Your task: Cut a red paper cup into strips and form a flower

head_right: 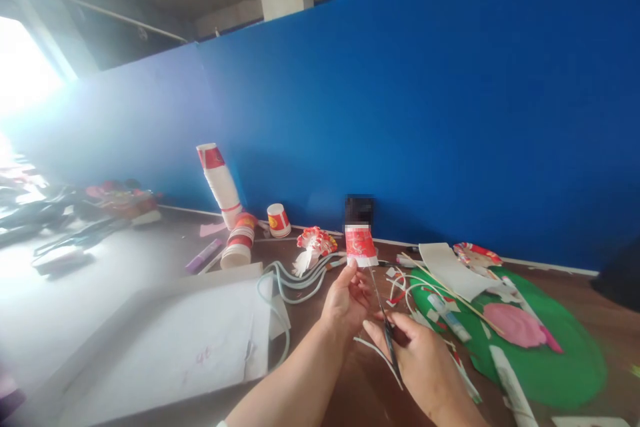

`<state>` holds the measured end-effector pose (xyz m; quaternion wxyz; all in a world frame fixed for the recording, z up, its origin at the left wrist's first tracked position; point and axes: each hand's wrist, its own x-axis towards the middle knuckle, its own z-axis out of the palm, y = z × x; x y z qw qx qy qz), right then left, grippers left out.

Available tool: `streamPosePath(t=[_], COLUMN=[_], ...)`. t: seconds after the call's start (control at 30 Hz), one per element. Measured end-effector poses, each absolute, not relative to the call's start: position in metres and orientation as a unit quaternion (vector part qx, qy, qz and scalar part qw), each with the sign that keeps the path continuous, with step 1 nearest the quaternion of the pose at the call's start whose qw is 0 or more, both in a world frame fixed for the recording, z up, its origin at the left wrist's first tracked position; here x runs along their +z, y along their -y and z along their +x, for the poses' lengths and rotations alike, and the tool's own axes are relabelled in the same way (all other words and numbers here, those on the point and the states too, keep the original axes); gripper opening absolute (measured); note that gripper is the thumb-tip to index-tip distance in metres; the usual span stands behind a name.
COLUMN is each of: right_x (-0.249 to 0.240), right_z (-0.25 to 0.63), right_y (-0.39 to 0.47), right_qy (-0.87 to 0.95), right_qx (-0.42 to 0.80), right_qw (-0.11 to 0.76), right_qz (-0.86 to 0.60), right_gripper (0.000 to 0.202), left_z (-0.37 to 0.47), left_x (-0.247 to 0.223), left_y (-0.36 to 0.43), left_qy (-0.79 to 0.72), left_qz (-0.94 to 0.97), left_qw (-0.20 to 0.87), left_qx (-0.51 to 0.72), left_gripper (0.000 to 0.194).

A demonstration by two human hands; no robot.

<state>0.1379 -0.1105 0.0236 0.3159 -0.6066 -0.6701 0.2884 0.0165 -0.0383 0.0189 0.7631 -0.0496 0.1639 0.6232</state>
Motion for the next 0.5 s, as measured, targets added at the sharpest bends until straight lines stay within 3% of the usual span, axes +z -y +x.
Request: streamPosePath(t=[0.23, 0.5], right_x=[0.036, 0.016], right_z=[0.128, 0.142], right_y=[0.118, 0.108], right_qy=[0.685, 0.698], right_qx=[0.244, 0.249], right_qw=[0.323, 0.328], right_qz=[-0.606, -0.586], right_gripper=[0.038, 0.032], left_z=[0.020, 0.027], left_x=[0.020, 0.013], left_y=[0.041, 0.044], left_qy=[-0.201, -0.210], left_qz=[-0.039, 0.008], left_qw=[0.769, 0.785], left_qx=[0.605, 0.583], left_gripper=[0.014, 0.023])
